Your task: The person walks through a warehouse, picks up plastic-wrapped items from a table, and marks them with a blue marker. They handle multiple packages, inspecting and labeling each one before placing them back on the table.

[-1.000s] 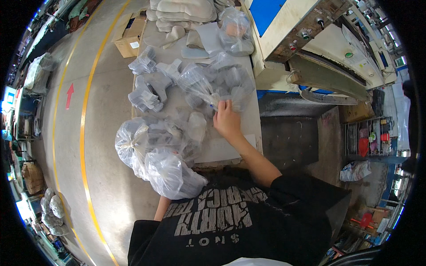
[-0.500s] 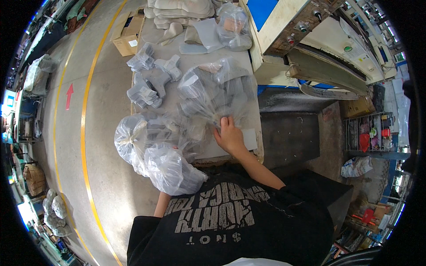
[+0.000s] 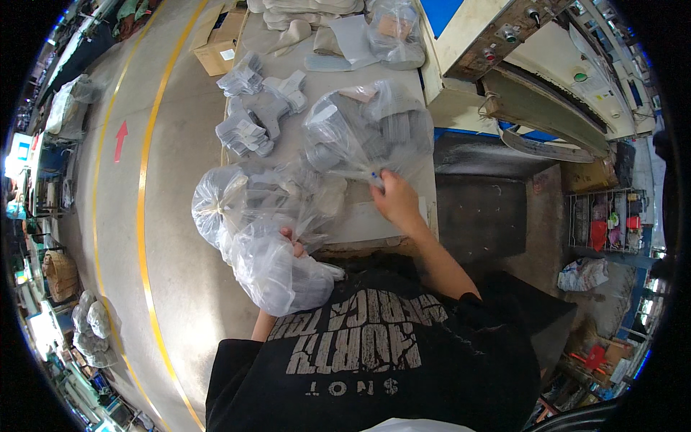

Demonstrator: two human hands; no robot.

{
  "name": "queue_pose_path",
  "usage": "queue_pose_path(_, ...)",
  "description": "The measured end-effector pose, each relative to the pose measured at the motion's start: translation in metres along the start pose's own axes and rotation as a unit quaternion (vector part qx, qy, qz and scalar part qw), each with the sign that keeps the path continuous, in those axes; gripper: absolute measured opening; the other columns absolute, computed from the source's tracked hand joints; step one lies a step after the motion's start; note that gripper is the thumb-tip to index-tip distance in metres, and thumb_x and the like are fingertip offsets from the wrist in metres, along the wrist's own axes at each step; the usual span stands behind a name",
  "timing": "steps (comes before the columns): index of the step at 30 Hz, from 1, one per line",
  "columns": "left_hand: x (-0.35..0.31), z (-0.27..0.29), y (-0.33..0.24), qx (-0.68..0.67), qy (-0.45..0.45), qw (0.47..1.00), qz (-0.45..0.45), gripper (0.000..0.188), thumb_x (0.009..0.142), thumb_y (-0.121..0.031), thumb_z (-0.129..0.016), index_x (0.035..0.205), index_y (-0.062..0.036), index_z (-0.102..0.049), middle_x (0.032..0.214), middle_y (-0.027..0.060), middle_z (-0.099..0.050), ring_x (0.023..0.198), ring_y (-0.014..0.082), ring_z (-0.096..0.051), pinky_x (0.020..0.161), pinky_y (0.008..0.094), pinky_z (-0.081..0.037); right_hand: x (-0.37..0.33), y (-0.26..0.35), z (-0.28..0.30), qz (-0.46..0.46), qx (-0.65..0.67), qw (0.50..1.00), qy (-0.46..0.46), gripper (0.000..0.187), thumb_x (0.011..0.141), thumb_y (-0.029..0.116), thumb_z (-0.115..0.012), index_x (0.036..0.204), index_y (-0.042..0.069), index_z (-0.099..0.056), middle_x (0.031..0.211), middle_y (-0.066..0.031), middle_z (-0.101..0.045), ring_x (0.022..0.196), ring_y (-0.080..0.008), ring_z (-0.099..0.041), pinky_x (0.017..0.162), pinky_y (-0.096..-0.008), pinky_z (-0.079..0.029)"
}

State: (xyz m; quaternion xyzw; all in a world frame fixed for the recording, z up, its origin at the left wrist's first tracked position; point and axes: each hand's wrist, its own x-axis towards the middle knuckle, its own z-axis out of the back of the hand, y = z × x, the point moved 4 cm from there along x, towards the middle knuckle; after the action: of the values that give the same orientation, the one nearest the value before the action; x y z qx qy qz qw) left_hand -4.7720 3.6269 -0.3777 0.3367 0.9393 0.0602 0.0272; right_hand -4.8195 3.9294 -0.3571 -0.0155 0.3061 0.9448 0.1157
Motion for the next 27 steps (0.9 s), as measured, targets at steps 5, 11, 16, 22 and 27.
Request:
queue_pose_path(5,0.010,-0.004,-0.009,-0.003,0.183,0.977,0.107,0.043,0.100,-0.039,-0.063,0.137,-0.0178,-0.056,0.086,0.0074,-0.053,0.086,0.0262,-0.053,0.077,0.0433,-0.045,0.018,0.020,0.072,-0.009,0.111,0.993,-0.051,0.034,0.088,0.026,-0.070,0.106,-0.003,-0.069,0.084,-0.0241,-0.071,0.080,-0.0403,-0.070,0.070,-0.0453,-0.053)
queue_pose_path(11,-0.002,-0.010,-0.011,0.017,0.107,0.992,0.057,0.047,0.098,-0.041,-0.066,0.136,-0.0162,-0.056,0.084,0.0073,-0.054,0.078,0.0257,-0.054,0.072,0.0380,-0.046,0.013,0.036,0.112,0.003,0.080,0.997,-0.021,0.036,0.088,0.030,-0.072,0.106,-0.002,-0.071,0.083,-0.0220,-0.071,0.076,-0.0360,-0.071,0.069,-0.0422,-0.052)
queue_pose_path(16,-0.016,0.011,-0.010,-0.047,-0.053,0.997,0.012,0.048,0.097,-0.041,-0.065,0.137,-0.0157,-0.055,0.086,0.0081,-0.055,0.082,0.0272,-0.056,0.074,0.0383,-0.046,0.022,0.051,0.118,0.019,0.001,0.992,0.121,0.042,0.092,0.040,-0.069,0.107,0.000,-0.072,0.086,-0.0218,-0.072,0.082,-0.0388,-0.070,0.074,-0.0445,-0.053)
queue_pose_path(22,-0.003,0.015,-0.015,0.037,0.017,0.999,0.031,0.049,0.098,-0.042,-0.062,0.139,-0.0164,-0.054,0.086,0.0090,-0.055,0.080,0.0264,-0.055,0.072,0.0384,-0.045,0.100,0.038,0.111,0.118,-0.040,0.992,-0.005,0.044,0.095,0.041,-0.066,0.111,0.001,-0.072,0.099,-0.0236,-0.072,0.094,-0.0422,-0.068,0.083,-0.0483,-0.054)
queue_pose_path(27,-0.031,0.063,-0.020,-0.083,0.008,0.996,0.003,0.051,0.095,-0.039,-0.067,0.136,-0.0131,-0.053,0.087,0.0096,-0.057,0.074,0.0252,-0.056,0.069,0.0387,-0.047,0.186,0.042,0.084,0.135,-0.181,0.974,-0.012,0.036,0.093,0.032,-0.066,0.114,0.003,-0.070,0.111,-0.0207,-0.071,0.105,-0.0400,-0.067,0.089,-0.0476,-0.054)
